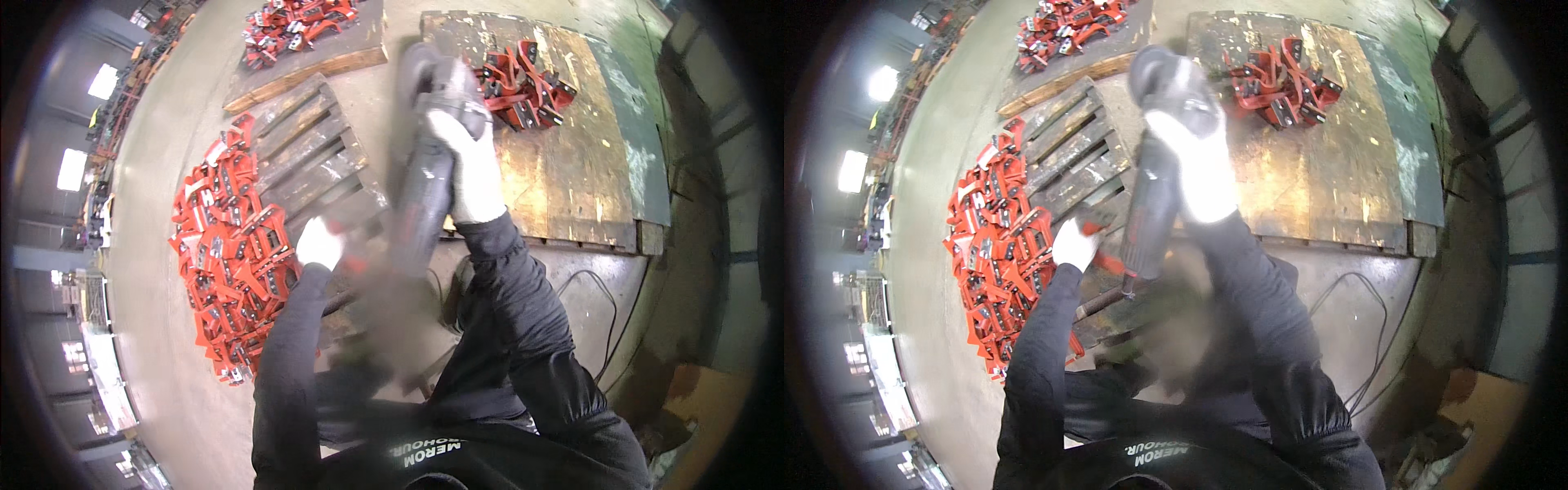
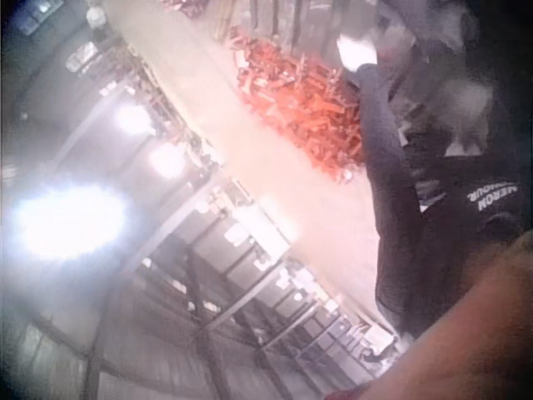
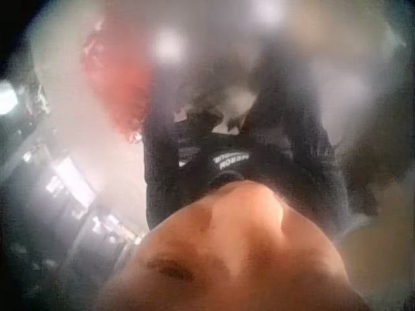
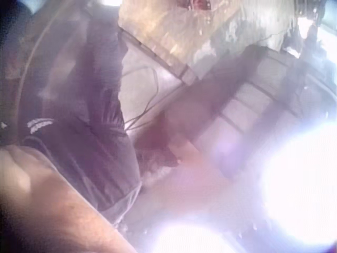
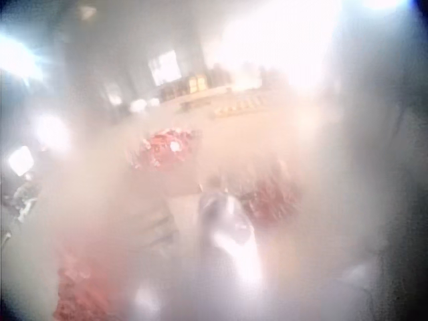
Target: The person uses an angle grinder to smooth the edges of red metal parts. They pick up each part, grind its edges while holding it with a gloved hand, and place it back on a wooden pallet. The process is repeated for multiple parts.
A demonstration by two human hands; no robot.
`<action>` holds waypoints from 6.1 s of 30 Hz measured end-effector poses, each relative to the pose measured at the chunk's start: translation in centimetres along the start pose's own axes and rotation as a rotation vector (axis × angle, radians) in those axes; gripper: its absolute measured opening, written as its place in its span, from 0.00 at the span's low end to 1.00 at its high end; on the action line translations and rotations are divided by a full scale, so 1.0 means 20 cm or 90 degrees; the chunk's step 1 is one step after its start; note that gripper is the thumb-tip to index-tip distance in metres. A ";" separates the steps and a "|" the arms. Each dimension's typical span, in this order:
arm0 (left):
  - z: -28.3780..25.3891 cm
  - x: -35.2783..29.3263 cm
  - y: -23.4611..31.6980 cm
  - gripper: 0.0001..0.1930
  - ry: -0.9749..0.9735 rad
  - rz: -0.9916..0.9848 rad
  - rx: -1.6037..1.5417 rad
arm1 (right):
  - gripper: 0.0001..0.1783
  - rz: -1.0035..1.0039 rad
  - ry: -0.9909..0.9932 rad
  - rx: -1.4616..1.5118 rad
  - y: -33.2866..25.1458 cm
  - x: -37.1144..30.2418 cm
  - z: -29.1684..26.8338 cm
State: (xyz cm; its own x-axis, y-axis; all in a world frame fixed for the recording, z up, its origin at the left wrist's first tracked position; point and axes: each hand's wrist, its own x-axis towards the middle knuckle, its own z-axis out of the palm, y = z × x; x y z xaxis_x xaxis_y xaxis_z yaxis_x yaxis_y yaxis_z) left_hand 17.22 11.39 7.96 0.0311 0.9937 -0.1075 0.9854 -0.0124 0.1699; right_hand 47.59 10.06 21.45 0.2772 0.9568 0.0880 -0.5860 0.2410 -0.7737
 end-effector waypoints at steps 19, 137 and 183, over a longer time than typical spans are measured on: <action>0.39 -0.32 0.00 0.21 0.058 -0.241 -0.467 | 0.25 0.027 0.139 -0.077 0.00 0.02 -0.19; 0.52 -0.62 -0.49 0.36 -0.276 -0.201 -0.005 | 0.54 0.203 -0.235 -0.275 0.70 -0.19 0.20; -0.12 -0.67 -0.77 0.27 0.294 -0.140 -0.292 | 0.34 0.596 -0.339 -0.333 0.76 -0.45 0.33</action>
State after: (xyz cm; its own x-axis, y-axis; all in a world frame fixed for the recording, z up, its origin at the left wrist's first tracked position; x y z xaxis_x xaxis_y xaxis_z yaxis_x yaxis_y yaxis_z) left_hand 1.15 -1.40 9.18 -0.3367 0.9145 0.2241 0.7868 0.1425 0.6006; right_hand 31.09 6.15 13.01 -0.5141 0.7020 -0.4929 0.0234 -0.5629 -0.8262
